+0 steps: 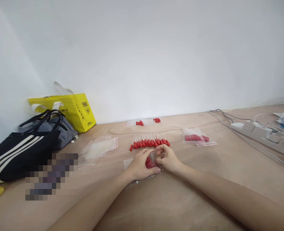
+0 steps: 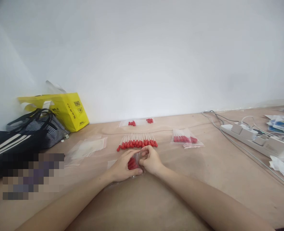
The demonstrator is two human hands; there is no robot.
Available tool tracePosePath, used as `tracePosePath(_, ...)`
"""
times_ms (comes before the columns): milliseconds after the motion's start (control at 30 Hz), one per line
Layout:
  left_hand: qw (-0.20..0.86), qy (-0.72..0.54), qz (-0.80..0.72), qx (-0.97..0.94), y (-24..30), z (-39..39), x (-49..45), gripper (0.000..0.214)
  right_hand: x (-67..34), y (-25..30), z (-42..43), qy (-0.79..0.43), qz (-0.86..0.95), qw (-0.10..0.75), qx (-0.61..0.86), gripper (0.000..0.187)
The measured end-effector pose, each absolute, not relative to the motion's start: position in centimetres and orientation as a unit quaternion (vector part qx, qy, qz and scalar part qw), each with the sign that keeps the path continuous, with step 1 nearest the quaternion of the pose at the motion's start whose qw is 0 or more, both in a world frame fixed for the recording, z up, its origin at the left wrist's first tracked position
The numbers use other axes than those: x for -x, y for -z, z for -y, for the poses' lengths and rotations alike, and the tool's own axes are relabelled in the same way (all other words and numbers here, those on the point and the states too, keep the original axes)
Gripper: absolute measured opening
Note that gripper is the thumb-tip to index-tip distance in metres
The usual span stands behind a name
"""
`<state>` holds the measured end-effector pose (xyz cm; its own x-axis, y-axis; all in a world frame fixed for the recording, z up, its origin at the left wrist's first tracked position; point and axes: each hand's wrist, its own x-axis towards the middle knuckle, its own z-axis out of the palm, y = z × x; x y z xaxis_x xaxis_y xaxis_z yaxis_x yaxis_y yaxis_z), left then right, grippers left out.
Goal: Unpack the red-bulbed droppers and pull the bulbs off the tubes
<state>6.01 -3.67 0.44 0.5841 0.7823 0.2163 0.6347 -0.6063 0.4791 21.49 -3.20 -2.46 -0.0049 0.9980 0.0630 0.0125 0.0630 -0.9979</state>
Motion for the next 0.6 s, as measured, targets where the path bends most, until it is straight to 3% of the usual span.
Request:
tracePosePath(133,0.167,-0.212,-0.41,-0.871,-0.3,3.5,-5.8,0.066,-21.8,2.2,3.2,-0.529,0.464,0.55,0.45,0.042)
tracePosePath(300,0.133,-0.228,-0.394,-0.88,-0.2,3.1,-5.7,0.033,-22.3,2.3,3.0,-0.55,0.446,0.554,0.439,0.043)
tracePosePath(467,0.12,-0.218,-0.375,-0.893,0.1,2.7,-5.8,0.031,-22.7,1.3,3.4,-0.505,0.424,0.537,0.526,0.033)
tracePosePath(600,0.13,-0.23,-0.375,-0.889,0.3,2.6,-5.8,0.031,-22.8,0.4,4.0,-0.612,0.374,0.483,0.502,0.035)
